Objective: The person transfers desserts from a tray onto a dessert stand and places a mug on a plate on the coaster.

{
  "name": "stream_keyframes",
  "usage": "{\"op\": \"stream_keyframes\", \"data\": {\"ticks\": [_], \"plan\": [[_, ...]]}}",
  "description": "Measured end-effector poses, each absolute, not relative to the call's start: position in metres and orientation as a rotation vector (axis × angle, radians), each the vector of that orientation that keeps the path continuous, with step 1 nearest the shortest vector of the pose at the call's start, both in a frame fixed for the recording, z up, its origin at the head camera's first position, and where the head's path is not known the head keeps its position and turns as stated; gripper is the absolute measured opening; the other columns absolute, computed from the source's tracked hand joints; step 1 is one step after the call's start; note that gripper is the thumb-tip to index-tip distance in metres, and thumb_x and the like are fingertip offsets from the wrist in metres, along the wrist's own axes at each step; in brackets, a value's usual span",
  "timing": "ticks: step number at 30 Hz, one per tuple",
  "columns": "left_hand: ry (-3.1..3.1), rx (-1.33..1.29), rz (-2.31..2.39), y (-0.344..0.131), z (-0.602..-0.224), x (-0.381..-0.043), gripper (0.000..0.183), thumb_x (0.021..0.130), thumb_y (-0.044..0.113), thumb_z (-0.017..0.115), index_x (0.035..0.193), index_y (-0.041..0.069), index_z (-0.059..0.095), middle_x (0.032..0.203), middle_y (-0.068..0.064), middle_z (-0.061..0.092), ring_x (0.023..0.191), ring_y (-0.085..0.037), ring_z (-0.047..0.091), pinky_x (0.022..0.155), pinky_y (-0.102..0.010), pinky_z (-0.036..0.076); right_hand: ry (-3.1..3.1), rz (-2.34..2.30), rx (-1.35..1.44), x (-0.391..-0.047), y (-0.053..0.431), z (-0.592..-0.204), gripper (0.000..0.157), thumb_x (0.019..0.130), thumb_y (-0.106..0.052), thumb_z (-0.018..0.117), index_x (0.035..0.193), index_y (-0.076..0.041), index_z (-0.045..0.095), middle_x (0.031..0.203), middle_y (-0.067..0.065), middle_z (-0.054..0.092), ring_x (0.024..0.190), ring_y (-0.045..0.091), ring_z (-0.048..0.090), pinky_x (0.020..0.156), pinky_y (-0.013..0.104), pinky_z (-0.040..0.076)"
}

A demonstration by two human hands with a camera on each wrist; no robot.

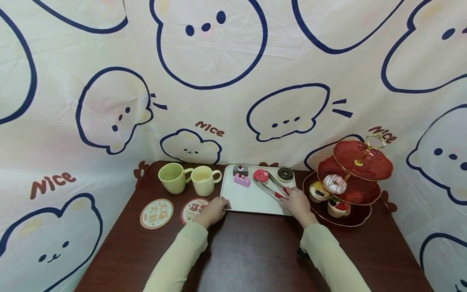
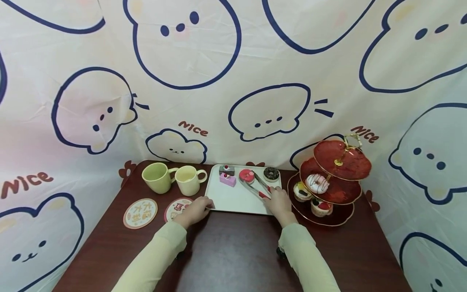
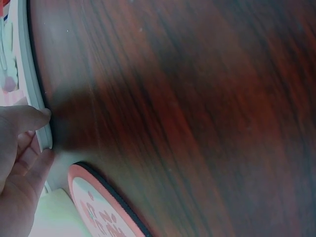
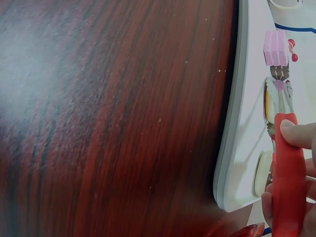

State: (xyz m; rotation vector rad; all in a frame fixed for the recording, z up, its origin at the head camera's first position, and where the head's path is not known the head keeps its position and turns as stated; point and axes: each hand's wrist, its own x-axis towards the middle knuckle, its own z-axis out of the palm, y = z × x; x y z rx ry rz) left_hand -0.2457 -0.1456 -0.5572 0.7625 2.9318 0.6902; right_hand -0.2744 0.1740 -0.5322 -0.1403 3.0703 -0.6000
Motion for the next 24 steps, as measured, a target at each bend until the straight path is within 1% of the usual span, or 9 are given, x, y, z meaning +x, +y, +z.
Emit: {"op": "stream_keyframes", "data": {"ticks": [5,9,13,16,24], "plan": [[2.925,0.754,0.699,-0.146,-0.557,-0.245,0.019,0.082,-0.013,0.066,0.090,0.003,0.071,0.089,-0.011,0.066,0.090,-0.029,0.064,0.084,-0.045,0.055,3.076,-0.622,-0.166,-0.271,0.178,-0.533,0.057,0.095,-0.029,0.073,0.135,0.009,0.060,0.123,0.028,0.061,0.108,0.043,0.060,0.095,0.057,0.050],[2.906,0.738,0.717,-0.146,-0.555,-0.245,0.019,0.084,-0.013,0.065,0.091,0.003,0.072,0.090,-0.010,0.066,0.091,-0.030,0.064,0.084,-0.045,0.055,3.105,-0.607,-0.192,-0.266,0.183,-0.533,0.058,0.094,-0.030,0.073,0.136,0.009,0.060,0.125,0.030,0.060,0.110,0.044,0.059,0.096,0.059,0.049],[2.905,0.733,0.724,-0.147,-0.557,-0.245,0.020,0.084,-0.014,0.065,0.091,0.004,0.072,0.090,-0.009,0.066,0.091,-0.029,0.064,0.084,-0.045,0.055,3.135,-0.615,-0.238,-0.259,0.189,-0.530,0.057,0.094,-0.030,0.073,0.134,0.008,0.061,0.123,0.030,0.061,0.109,0.044,0.060,0.094,0.059,0.050],[2.908,0.732,0.722,-0.147,-0.558,-0.246,0.021,0.084,-0.014,0.065,0.091,0.005,0.072,0.090,-0.009,0.066,0.091,-0.029,0.064,0.085,-0.045,0.055,3.155,-0.640,-0.273,-0.254,0.195,-0.527,0.056,0.094,-0.029,0.073,0.134,0.008,0.062,0.120,0.027,0.064,0.105,0.042,0.061,0.090,0.059,0.052],[2.919,0.757,0.714,-0.146,-0.559,-0.247,0.019,0.084,-0.013,0.065,0.090,0.004,0.072,0.089,-0.010,0.066,0.090,-0.029,0.064,0.084,-0.045,0.055,3.168,-0.648,-0.274,-0.238,0.213,-0.519,0.056,0.093,-0.028,0.076,0.135,0.007,0.062,0.120,0.026,0.065,0.103,0.041,0.064,0.087,0.058,0.054]]}}
